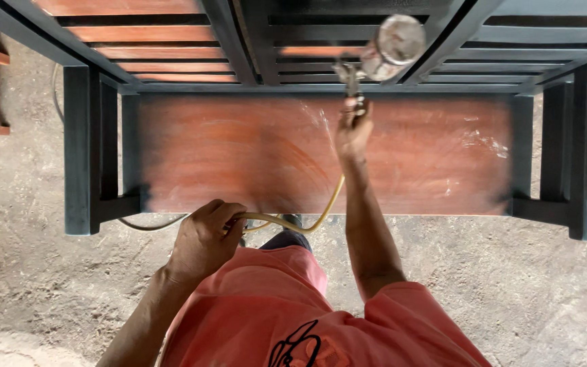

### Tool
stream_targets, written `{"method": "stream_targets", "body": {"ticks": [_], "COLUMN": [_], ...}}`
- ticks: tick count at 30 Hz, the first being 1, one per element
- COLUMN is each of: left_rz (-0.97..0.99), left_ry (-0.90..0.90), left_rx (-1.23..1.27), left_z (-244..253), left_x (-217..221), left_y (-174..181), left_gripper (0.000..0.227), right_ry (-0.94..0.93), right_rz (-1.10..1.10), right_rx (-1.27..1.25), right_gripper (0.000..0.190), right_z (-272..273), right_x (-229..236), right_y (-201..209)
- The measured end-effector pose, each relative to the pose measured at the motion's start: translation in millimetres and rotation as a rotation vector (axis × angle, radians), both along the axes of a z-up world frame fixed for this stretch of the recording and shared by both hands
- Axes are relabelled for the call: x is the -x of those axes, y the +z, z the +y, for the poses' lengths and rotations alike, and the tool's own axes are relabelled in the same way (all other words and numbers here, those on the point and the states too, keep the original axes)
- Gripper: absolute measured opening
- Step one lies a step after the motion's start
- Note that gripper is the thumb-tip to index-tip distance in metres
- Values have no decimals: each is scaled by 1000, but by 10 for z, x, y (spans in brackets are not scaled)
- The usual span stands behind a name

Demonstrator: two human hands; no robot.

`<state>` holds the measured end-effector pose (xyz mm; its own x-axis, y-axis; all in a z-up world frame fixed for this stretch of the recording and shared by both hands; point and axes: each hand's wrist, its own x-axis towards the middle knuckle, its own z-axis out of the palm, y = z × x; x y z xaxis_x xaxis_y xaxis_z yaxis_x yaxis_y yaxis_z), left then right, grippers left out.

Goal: The person sprays a clear varnish onto the wooden slats and black frame of a bench using a spray gun, covering various sections of the seat and backrest.

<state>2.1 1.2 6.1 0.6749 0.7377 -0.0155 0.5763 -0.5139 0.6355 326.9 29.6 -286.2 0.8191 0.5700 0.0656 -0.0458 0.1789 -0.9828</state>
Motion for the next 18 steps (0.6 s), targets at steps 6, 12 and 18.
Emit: {"method": "stream_targets", "body": {"ticks": [6,12,18], "left_rz": [45,-6,52], "left_ry": [54,44,5], "left_rx": [15,30,60], "left_z": [20,24,20], "left_x": [57,54,42], "left_y": [25,1,-96], "left_gripper": [15,19,13], "right_ry": [89,249,124], "right_rz": [-281,-503,-283], "right_rx": [202,392,530], "right_gripper": [47,47,46], "right_z": [258,305,255], "right_x": [578,652,268], "right_y": [383,469,168]}}
